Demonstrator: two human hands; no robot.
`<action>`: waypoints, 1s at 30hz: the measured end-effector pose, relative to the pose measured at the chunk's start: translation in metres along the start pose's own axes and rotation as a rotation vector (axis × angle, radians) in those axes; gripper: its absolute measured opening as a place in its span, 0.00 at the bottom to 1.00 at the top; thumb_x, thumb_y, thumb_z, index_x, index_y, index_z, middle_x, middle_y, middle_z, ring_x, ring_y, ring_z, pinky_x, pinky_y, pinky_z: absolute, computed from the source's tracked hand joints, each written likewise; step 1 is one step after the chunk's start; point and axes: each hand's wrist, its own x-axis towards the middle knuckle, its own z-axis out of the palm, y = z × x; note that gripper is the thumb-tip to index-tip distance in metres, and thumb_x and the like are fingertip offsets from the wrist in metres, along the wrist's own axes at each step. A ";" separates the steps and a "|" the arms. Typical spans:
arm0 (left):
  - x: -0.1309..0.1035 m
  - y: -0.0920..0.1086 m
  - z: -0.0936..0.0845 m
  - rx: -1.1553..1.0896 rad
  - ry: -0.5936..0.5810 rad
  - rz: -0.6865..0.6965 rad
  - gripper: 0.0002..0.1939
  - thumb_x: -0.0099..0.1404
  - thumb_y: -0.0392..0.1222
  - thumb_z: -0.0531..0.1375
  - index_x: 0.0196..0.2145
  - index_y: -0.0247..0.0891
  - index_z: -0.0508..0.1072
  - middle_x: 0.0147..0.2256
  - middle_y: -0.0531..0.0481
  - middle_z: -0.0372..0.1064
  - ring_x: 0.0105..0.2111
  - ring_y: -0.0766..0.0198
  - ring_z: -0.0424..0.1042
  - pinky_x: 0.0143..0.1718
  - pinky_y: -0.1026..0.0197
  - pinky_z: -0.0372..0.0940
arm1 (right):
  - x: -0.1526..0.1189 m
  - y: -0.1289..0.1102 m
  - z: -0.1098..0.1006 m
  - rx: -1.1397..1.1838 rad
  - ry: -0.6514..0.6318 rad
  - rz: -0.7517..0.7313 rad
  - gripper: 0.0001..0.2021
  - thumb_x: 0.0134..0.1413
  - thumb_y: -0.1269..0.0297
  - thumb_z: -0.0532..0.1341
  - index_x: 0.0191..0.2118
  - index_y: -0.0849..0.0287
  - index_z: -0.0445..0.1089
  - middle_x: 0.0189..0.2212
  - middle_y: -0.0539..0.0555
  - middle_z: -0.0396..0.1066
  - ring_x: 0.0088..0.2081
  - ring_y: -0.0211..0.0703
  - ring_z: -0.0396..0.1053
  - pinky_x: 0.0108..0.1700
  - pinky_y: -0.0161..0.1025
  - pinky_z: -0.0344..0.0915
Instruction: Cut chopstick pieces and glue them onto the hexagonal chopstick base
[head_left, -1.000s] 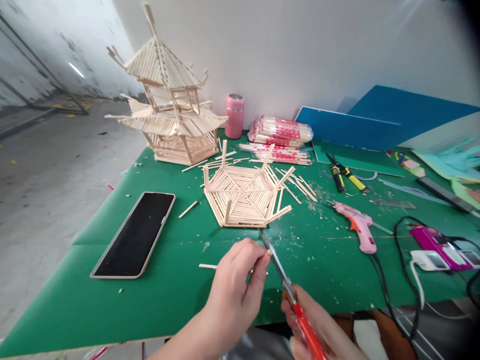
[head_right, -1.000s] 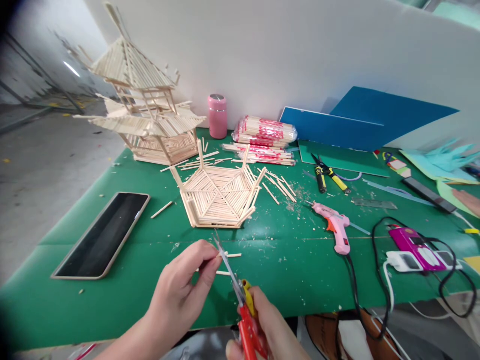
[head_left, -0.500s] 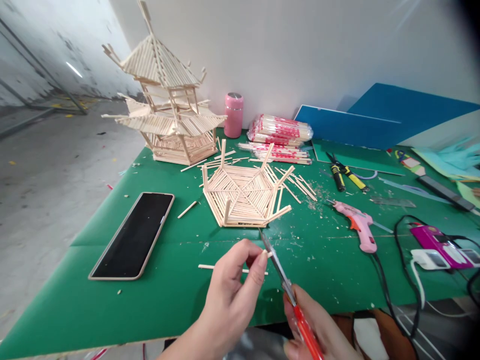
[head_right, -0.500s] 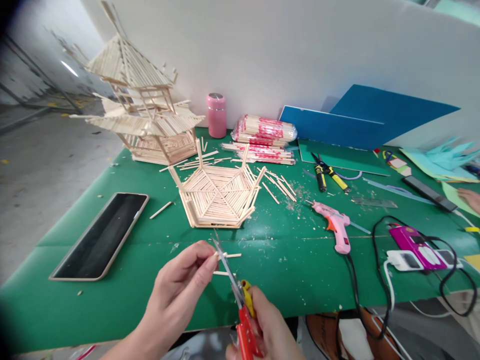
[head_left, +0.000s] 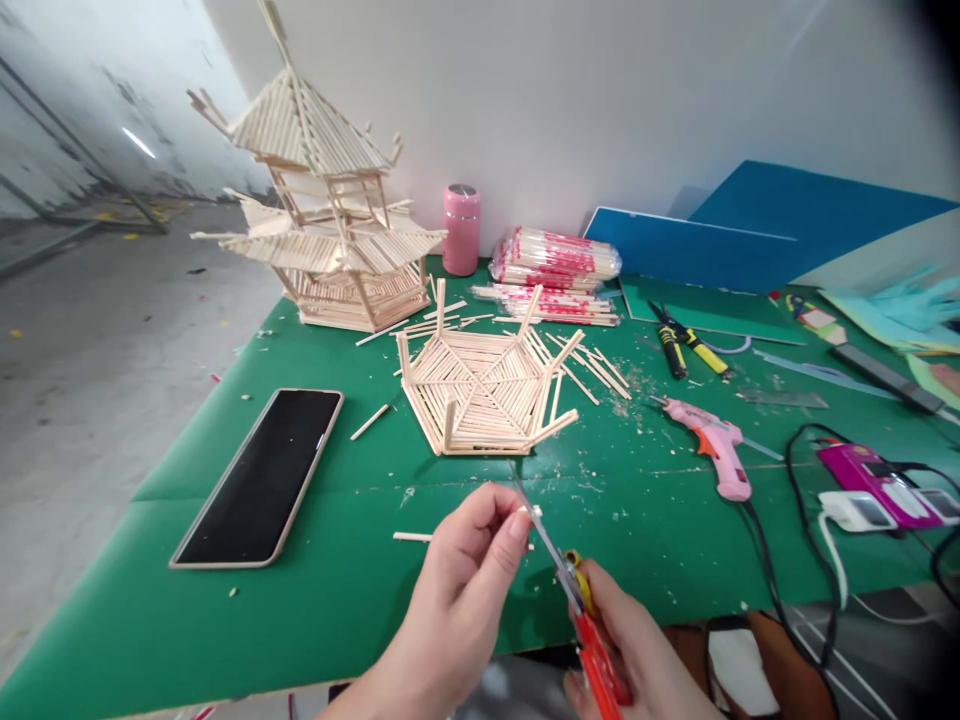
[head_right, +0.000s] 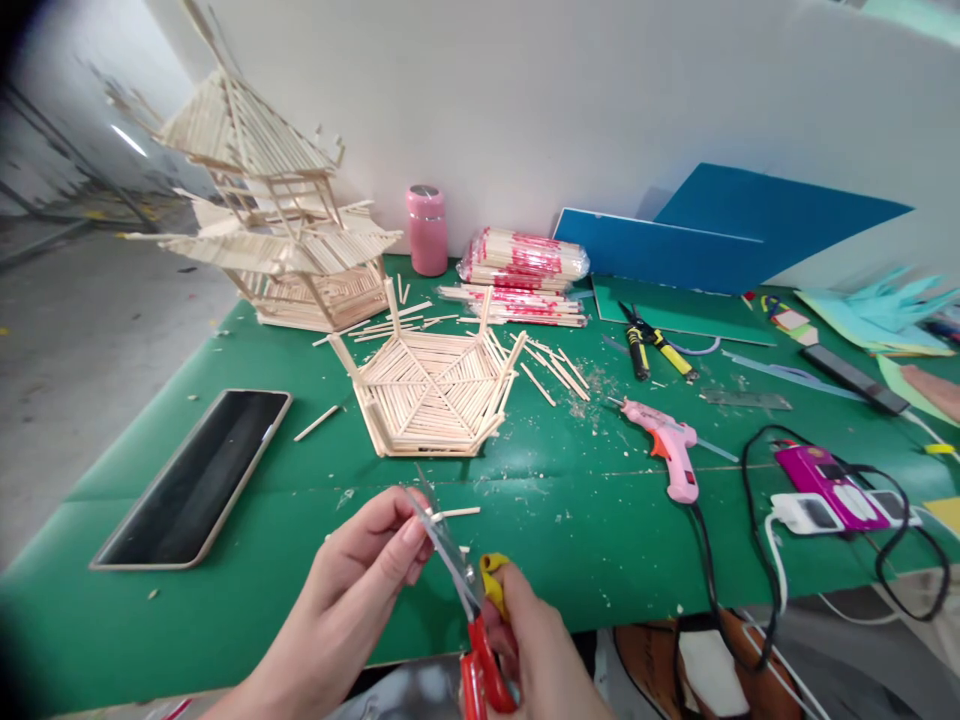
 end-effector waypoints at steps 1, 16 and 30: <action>0.000 0.000 0.000 0.008 0.005 0.016 0.09 0.63 0.44 0.53 0.28 0.36 0.64 0.25 0.54 0.55 0.25 0.69 0.53 0.25 0.67 0.52 | 0.000 -0.001 0.001 -0.008 0.009 -0.008 0.27 0.31 0.57 0.68 0.43 0.56 0.65 0.27 0.50 0.64 0.26 0.36 0.60 0.29 0.33 0.61; 0.000 0.000 0.001 0.447 0.029 0.371 0.06 0.63 0.33 0.50 0.28 0.39 0.62 0.26 0.52 0.60 0.26 0.67 0.60 0.27 0.66 0.57 | -0.003 0.002 -0.003 0.089 -0.065 0.032 0.28 0.36 0.51 0.66 0.46 0.54 0.62 0.32 0.54 0.65 0.31 0.42 0.64 0.30 0.35 0.63; 0.013 -0.013 -0.016 0.942 0.063 1.040 0.11 0.55 0.22 0.53 0.35 0.32 0.66 0.28 0.44 0.66 0.28 0.62 0.61 0.30 0.59 0.60 | 0.014 0.009 0.005 0.378 -0.142 0.358 0.26 0.42 0.34 0.49 0.21 0.55 0.58 0.11 0.42 0.46 0.14 0.31 0.47 0.18 0.31 0.55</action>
